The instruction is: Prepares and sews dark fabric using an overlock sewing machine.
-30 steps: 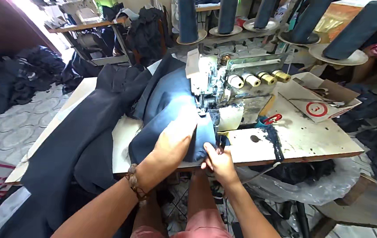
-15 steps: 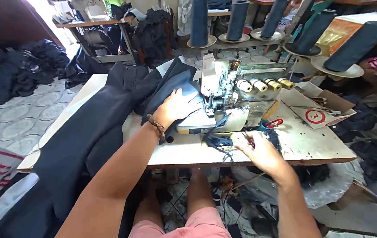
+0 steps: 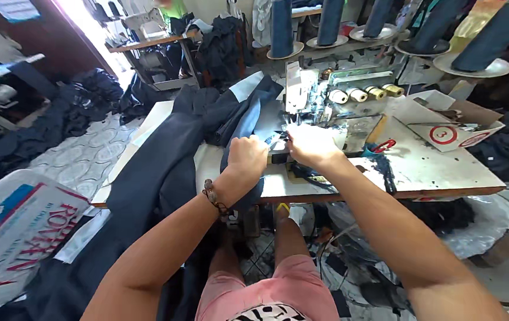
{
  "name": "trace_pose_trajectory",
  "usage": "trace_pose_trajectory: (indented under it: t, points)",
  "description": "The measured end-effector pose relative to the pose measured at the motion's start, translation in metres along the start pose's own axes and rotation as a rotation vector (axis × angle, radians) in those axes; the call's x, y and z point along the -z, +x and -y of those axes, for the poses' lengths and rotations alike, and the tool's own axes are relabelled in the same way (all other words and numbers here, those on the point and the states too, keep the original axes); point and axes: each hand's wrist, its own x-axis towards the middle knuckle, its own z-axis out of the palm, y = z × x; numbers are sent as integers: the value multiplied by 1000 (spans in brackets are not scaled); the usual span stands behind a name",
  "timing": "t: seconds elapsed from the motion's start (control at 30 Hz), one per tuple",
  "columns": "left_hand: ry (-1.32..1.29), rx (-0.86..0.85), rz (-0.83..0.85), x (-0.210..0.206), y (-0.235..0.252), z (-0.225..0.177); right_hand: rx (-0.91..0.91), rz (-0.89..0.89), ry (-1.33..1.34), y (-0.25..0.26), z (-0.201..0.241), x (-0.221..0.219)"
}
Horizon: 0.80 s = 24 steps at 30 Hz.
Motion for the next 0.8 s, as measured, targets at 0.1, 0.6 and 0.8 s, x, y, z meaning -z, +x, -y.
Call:
trace_pose_trajectory:
  t: [0.1, 0.6, 0.8]
  points:
    - [-2, 34, 18, -3, 0, 12, 29, -41, 60, 6, -4, -2]
    - [-438, -568, -94, -146, 45, -81, -21, 72, 147, -72, -148, -7]
    - [-483, -324, 612, -88, 109, -118, -119, -147, 93, -111, -195, -9]
